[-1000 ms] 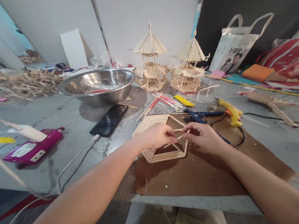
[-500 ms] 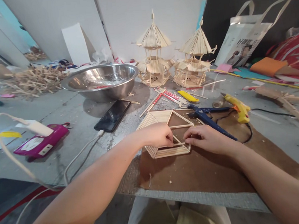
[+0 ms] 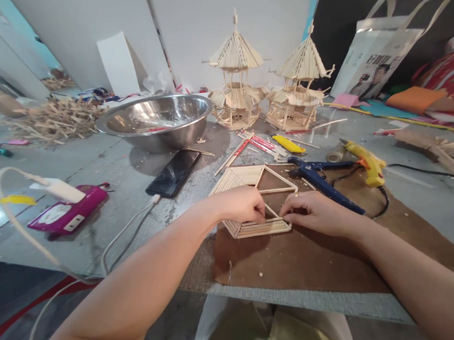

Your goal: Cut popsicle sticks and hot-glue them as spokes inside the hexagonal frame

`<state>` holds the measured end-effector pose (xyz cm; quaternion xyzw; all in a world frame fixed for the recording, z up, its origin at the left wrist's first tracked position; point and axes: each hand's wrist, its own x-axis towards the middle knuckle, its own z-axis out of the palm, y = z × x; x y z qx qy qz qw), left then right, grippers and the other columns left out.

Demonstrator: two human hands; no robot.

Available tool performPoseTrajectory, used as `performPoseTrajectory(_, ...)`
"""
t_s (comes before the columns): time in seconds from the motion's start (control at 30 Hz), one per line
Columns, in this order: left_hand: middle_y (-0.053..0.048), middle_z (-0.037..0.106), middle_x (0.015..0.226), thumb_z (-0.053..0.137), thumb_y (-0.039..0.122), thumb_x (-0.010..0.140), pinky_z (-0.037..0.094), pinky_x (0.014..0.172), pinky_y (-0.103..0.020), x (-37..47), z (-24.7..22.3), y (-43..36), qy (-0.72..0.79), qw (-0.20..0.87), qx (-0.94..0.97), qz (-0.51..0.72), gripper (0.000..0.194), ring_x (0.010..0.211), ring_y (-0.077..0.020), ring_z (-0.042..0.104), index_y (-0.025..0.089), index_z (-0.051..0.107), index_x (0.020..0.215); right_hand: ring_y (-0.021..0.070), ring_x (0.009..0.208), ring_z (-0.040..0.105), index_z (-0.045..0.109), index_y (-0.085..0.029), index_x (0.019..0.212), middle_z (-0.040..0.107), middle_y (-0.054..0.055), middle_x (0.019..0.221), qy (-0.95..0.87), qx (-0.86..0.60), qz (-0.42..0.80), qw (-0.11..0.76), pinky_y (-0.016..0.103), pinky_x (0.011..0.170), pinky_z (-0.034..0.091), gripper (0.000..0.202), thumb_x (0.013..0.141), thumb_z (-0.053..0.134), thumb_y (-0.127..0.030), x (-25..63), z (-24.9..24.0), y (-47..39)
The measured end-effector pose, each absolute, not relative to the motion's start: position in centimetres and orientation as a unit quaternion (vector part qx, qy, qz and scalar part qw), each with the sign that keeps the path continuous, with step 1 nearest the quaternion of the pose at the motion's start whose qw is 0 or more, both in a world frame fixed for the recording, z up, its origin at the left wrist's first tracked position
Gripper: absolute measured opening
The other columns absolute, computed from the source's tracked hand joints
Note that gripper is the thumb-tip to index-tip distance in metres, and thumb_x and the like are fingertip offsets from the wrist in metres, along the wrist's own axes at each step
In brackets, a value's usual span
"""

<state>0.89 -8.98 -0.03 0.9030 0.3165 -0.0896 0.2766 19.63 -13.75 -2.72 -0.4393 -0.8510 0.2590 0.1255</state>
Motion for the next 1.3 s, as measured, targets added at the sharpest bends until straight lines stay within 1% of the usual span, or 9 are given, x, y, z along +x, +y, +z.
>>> performPoseTrajectory(0.27,0.003,0.060,0.057,0.056,0.023,0.063,0.027,0.045,-0.017,0.87,-0.05,-8.96,0.309,0.291,0.902,-0.086,0.011,0.048,-0.0061,0.045,0.018,0.065,0.066,0.0124,0.071,0.055,0.061,-0.020,0.077,0.064,0.001,0.077,-0.853,-0.433,0.261,0.128,0.023,0.065,0.038,0.016,0.074,0.046,-0.022,19.65,-2.73,-13.81)
performPoseTrajectory(0.47,0.003,0.058,0.055,0.055,0.024,0.064,0.027,0.045,-0.018,0.89,-0.19,-8.81,0.306,0.271,0.907,-0.100,0.011,0.048,-0.0066,0.044,0.017,0.064,0.065,0.0122,0.071,0.055,0.062,-0.020,0.078,0.064,0.001,0.077,-0.855,-0.432,0.257,0.130,0.023,0.066,0.038,0.016,0.074,0.046,-0.023,19.70,-2.98,-13.79)
performPoseTrajectory(0.7,0.003,0.060,0.060,0.057,0.025,0.064,0.030,0.048,-0.017,0.78,-0.37,-8.50,0.299,0.285,0.905,-0.104,0.012,0.051,-0.0067,0.046,0.017,0.063,0.068,0.0122,0.072,0.055,0.061,-0.019,0.079,0.064,0.001,0.078,-0.853,-0.434,0.259,0.128,0.023,0.067,0.039,0.016,0.075,0.046,-0.022,19.60,-2.91,-13.88)
performPoseTrajectory(1.03,0.004,0.057,0.056,0.056,0.025,0.064,0.028,0.045,-0.017,0.87,-0.22,-8.66,0.308,0.281,0.903,-0.101,0.011,0.049,-0.0060,0.043,0.017,0.063,0.066,0.0117,0.072,0.055,0.060,-0.019,0.080,0.064,0.001,0.079,-0.854,-0.433,0.261,0.125,0.022,0.067,0.038,0.017,0.076,0.045,-0.023,19.63,-3.02,-13.70)
performPoseTrajectory(1.3,0.002,0.061,0.063,0.054,0.027,0.065,0.029,0.048,-0.017,0.90,-0.13,-8.74,0.309,0.275,0.904,-0.109,0.015,0.052,-0.0069,0.046,0.017,0.064,0.070,0.0120,0.073,0.055,0.060,-0.019,0.078,0.064,0.001,0.079,-0.854,-0.431,0.259,0.129,0.023,0.068,0.038,0.015,0.075,0.046,-0.021,19.69,-3.08,-13.79)
